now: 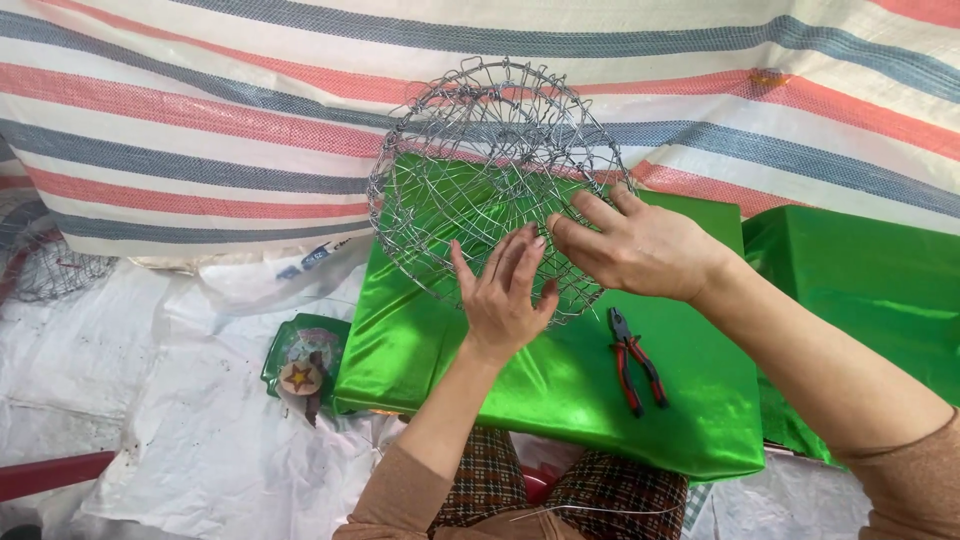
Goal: Assembling a wire cage by cutting and joining wire mesh using pliers
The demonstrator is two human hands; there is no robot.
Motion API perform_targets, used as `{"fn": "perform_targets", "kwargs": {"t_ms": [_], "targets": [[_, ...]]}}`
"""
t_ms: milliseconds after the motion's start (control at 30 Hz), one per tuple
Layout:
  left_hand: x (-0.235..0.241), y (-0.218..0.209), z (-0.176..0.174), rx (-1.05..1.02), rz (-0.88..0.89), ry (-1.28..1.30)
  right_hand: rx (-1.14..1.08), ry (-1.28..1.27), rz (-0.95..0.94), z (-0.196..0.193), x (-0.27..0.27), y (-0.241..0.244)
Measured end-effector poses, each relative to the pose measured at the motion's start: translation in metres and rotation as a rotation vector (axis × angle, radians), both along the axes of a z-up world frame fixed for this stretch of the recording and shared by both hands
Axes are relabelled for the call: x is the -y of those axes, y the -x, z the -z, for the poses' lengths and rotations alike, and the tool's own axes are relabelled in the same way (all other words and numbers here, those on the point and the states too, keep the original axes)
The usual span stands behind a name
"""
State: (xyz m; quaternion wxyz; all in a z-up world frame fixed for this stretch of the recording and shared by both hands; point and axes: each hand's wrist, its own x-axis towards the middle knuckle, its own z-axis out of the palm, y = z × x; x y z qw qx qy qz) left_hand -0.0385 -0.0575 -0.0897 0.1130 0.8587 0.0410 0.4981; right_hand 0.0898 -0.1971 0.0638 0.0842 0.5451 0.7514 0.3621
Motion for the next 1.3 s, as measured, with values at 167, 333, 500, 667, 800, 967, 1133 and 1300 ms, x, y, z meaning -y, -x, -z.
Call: {"fn": "perform_targets", "kwargs": {"t_ms": [167,333,500,667,800,967,1133,1300], "targets": [[0.008,-0.003,0.000,0.029,-0.047,-0.024,-0.003,-0.008,-0.015,0.003,0.001,0.002],[0.008,-0.009,-0.006,0.117,-0.114,-0.086,0.007,-0.046,-0.034,0.001,-0.001,0.004],[0.005,-0.010,-0.007,0.130,-0.143,-0.103,-0.010,-0.081,-0.007,0.000,-0.004,0.008],[0.001,-0.010,-0.003,0.119,-0.086,-0.112,-0.022,-0.102,-0.004,0.024,0.000,0.001],[-0.005,-0.009,-0.002,0.100,-0.001,-0.120,-0.059,-0.139,0.014,0.031,0.003,0.005],[-0.013,-0.016,0.003,0.150,0.045,-0.172,-0.084,-0.160,0.026,0.034,0.000,0.008],[-0.018,-0.012,-0.002,0.129,0.087,-0.159,-0.108,-0.154,0.050,0.031,-0.002,0.012],[-0.024,0.000,-0.009,0.065,0.091,-0.148,-0.255,-0.391,0.155,0.022,0.016,0.050]]}}
